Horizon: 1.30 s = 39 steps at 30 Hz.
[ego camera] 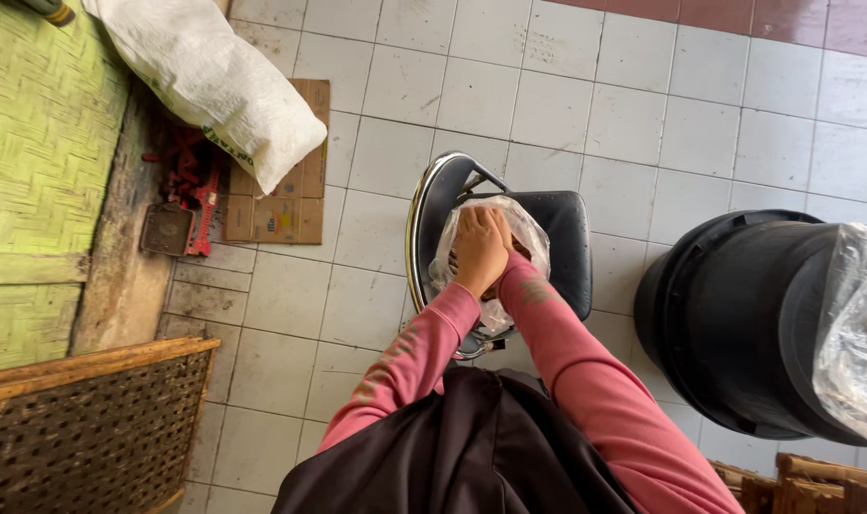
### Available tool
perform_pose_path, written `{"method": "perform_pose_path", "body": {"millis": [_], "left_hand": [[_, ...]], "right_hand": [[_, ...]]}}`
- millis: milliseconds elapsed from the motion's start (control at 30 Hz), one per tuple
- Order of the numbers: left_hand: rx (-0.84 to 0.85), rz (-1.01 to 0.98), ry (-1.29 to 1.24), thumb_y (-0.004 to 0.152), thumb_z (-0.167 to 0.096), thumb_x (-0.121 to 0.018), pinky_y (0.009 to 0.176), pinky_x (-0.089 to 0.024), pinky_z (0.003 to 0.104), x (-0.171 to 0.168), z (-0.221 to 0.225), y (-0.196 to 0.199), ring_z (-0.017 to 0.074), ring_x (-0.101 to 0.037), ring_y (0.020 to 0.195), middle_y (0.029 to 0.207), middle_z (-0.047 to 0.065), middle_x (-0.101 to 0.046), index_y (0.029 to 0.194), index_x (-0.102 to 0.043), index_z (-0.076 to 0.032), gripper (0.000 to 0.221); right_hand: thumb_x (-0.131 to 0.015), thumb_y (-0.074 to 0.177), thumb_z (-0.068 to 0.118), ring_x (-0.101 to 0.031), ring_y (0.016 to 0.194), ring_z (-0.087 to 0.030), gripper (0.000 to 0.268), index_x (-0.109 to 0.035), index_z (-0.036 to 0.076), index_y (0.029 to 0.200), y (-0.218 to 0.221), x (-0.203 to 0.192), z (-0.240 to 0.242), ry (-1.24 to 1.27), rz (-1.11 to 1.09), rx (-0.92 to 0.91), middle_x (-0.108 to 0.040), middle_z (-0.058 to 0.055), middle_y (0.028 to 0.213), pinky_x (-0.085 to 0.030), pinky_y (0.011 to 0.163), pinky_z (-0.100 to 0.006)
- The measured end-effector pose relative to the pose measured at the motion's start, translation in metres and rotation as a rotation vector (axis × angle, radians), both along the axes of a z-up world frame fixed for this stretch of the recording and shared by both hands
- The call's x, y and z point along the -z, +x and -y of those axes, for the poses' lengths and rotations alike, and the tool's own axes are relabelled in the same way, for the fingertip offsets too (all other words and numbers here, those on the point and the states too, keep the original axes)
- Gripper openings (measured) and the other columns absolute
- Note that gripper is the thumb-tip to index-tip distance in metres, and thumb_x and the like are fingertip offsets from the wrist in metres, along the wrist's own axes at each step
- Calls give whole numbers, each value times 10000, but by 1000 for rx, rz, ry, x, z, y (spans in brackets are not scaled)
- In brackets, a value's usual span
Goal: The person sorts dried banana slices by hand, picking them from a wicker drying rack and placing them into a plastic bag.
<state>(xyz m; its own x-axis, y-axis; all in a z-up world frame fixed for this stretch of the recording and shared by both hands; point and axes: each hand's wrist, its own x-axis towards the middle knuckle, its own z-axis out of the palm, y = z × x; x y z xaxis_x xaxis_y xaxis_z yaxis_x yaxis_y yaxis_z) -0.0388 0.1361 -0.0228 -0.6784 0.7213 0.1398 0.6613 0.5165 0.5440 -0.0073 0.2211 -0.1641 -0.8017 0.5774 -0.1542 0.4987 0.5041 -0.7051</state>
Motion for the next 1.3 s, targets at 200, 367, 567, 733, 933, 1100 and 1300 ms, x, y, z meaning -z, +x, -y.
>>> {"method": "perform_pose_path", "body": {"millis": [200, 367, 567, 733, 933, 1100, 1300], "left_hand": [[51, -38, -18, 803, -49, -618, 1034, -449, 455, 13, 26, 3, 435, -561, 1168, 1254, 291, -541, 1260, -472, 94, 501], [257, 38, -241, 874, -46, -597, 1059, -466, 428, 46, 43, 24, 406, -575, 1194, 1267, 274, -554, 1264, -487, 82, 425], [132, 64, -385, 1034, -168, -490, 1120, -391, 532, 119, 22, 36, 434, -488, 1329, 1446, 281, -485, 1399, -439, 38, 423], [31, -56, -469, 941, -281, -537, 1128, -300, 590, 169, -10, 17, 383, -344, 1453, 1590, 202, -349, 1537, -272, -46, 694], [45, 221, -574, 1050, -292, -486, 1240, -309, 514, 190, 15, -8, 347, -362, 1535, 1651, 152, -367, 1607, -295, -119, 613], [-35, 391, -293, 1158, -350, -381, 1266, -323, 467, 197, 19, 7, 365, -385, 1509, 1652, 172, -372, 1642, -285, -166, 527], [-15, 322, -328, 1142, -388, -372, 1267, -314, 469, 220, 22, 20, 370, -381, 1509, 1648, 180, -371, 1645, -286, -157, 560]], "right_hand": [[-695, 824, 252, -671, 1065, -372, 326, -680, 107, 1115, -13, -14, -1, -347, -39, 1, -709, -158, 1122, -514, 860, -457], [-687, 818, 251, -674, 1072, -369, 334, -682, 124, 1126, 63, -71, 1, -238, -7, -272, -718, -150, 1129, -508, 854, -452], [-552, 873, -29, -633, 1120, -432, 438, -625, -44, 1304, 97, -123, 3, 124, -157, -31, -668, -251, 1219, -521, 942, -453], [-673, 804, 73, -669, 1092, -388, 224, -749, 18, 1008, 55, -67, 13, 200, 375, -323, -726, -216, 1080, -528, 951, -450], [-692, 817, 143, -684, 1057, -359, 285, -729, 22, 1072, 14, 9, 20, 141, 127, 164, -726, -202, 1082, -543, 922, -417], [-671, 839, 158, -675, 1084, -352, 286, -727, 33, 1090, 35, 31, 11, 189, 293, -97, -725, -191, 1105, -539, 933, -421], [-646, 866, 176, -665, 1117, -343, 288, -725, 46, 1111, 107, 53, 38, 91, 572, -292, -724, -179, 1134, -535, 946, -427]]}}
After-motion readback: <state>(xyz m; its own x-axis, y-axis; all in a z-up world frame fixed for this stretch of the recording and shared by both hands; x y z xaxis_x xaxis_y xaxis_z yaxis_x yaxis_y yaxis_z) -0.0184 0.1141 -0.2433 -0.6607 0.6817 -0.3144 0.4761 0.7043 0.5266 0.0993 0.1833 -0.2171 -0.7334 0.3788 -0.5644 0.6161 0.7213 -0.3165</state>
